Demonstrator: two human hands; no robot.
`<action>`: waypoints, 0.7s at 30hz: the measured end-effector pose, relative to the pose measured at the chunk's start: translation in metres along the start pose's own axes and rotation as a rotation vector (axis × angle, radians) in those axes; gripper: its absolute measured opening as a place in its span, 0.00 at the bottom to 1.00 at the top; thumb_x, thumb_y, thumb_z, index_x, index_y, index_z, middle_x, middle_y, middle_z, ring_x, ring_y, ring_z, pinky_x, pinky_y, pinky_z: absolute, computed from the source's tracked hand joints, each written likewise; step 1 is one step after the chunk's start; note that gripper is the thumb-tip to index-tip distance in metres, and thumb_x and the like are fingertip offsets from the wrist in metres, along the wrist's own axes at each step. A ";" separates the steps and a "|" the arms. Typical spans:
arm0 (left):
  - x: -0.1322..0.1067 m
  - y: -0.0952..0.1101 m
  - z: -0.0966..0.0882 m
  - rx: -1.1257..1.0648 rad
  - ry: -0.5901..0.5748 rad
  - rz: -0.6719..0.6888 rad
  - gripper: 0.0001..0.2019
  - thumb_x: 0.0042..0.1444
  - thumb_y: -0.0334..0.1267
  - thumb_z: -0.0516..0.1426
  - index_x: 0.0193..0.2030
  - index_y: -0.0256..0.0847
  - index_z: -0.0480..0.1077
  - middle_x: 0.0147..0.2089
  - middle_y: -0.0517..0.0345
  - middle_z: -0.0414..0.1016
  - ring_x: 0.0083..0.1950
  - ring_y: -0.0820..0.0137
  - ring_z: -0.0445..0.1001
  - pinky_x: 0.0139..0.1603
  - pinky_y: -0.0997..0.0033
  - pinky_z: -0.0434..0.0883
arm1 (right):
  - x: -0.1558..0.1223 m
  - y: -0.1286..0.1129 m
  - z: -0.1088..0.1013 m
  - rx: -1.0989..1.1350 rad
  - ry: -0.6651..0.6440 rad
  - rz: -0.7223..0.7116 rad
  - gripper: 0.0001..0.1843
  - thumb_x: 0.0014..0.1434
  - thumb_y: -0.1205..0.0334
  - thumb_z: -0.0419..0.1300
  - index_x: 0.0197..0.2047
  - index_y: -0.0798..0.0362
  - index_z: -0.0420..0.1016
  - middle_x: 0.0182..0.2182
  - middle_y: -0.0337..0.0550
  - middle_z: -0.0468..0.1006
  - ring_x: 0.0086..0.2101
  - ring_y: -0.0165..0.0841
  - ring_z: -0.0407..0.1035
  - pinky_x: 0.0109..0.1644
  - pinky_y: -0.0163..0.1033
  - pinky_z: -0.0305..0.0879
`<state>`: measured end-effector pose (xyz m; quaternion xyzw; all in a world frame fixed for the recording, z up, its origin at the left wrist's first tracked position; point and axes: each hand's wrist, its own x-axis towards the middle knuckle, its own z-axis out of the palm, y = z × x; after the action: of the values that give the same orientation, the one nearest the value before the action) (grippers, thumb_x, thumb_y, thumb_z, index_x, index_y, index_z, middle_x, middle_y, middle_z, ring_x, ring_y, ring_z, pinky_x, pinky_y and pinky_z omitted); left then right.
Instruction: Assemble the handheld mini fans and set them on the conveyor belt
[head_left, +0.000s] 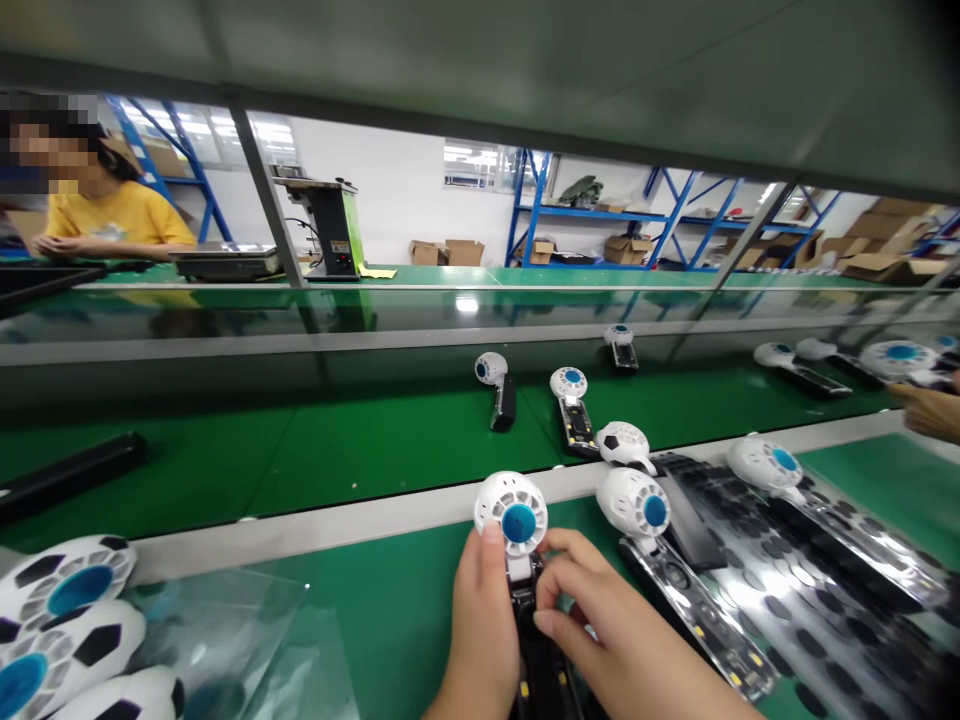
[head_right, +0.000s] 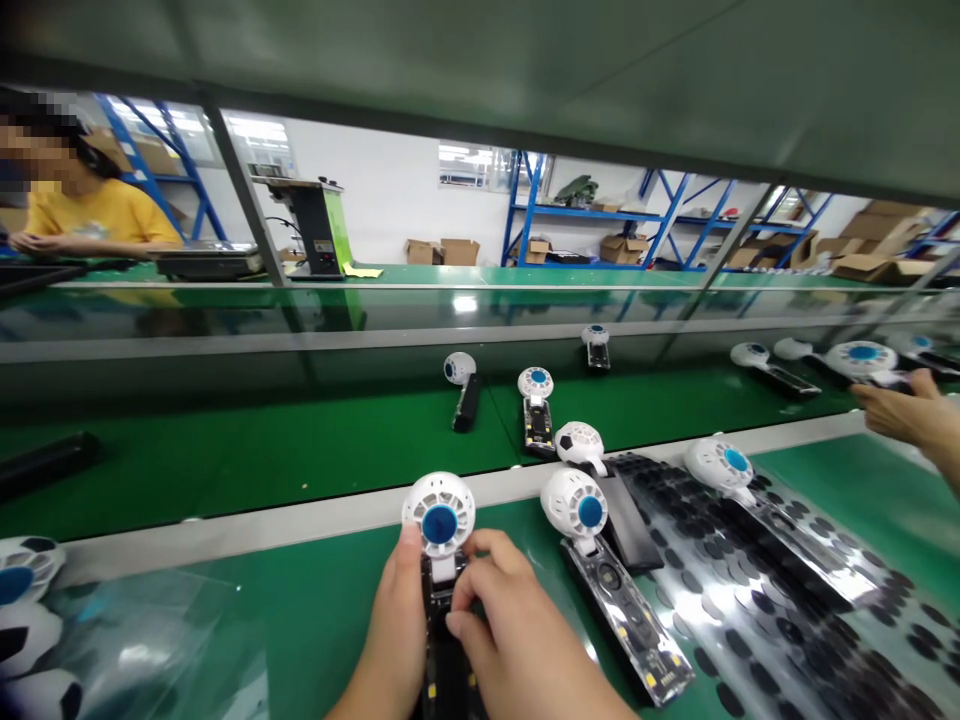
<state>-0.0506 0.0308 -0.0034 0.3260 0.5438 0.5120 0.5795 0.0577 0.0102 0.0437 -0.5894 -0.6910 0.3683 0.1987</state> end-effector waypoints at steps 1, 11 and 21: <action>0.000 -0.001 0.000 -0.005 0.001 -0.005 0.27 0.49 0.59 0.46 0.37 0.36 0.69 0.37 0.52 0.74 0.39 0.62 0.70 0.40 0.68 0.62 | 0.000 0.000 0.000 -0.002 0.004 -0.002 0.09 0.49 0.74 0.51 0.24 0.51 0.61 0.47 0.39 0.64 0.44 0.34 0.63 0.46 0.37 0.60; -0.002 0.001 0.000 -0.034 -0.016 -0.033 0.26 0.50 0.59 0.47 0.38 0.36 0.68 0.38 0.53 0.75 0.41 0.62 0.70 0.39 0.68 0.62 | 0.002 0.001 0.001 -0.038 -0.001 -0.035 0.09 0.49 0.74 0.50 0.25 0.50 0.62 0.46 0.42 0.64 0.45 0.35 0.62 0.47 0.40 0.61; 0.000 0.000 0.000 -0.056 -0.011 -0.053 0.25 0.49 0.59 0.47 0.36 0.37 0.68 0.35 0.54 0.74 0.39 0.63 0.70 0.40 0.68 0.63 | 0.002 0.008 0.007 -0.066 0.027 -0.074 0.08 0.49 0.74 0.51 0.27 0.50 0.62 0.48 0.42 0.63 0.49 0.36 0.59 0.49 0.39 0.60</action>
<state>-0.0505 0.0308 -0.0038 0.2981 0.5345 0.5096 0.6047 0.0577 0.0100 0.0324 -0.5746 -0.7213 0.3298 0.2020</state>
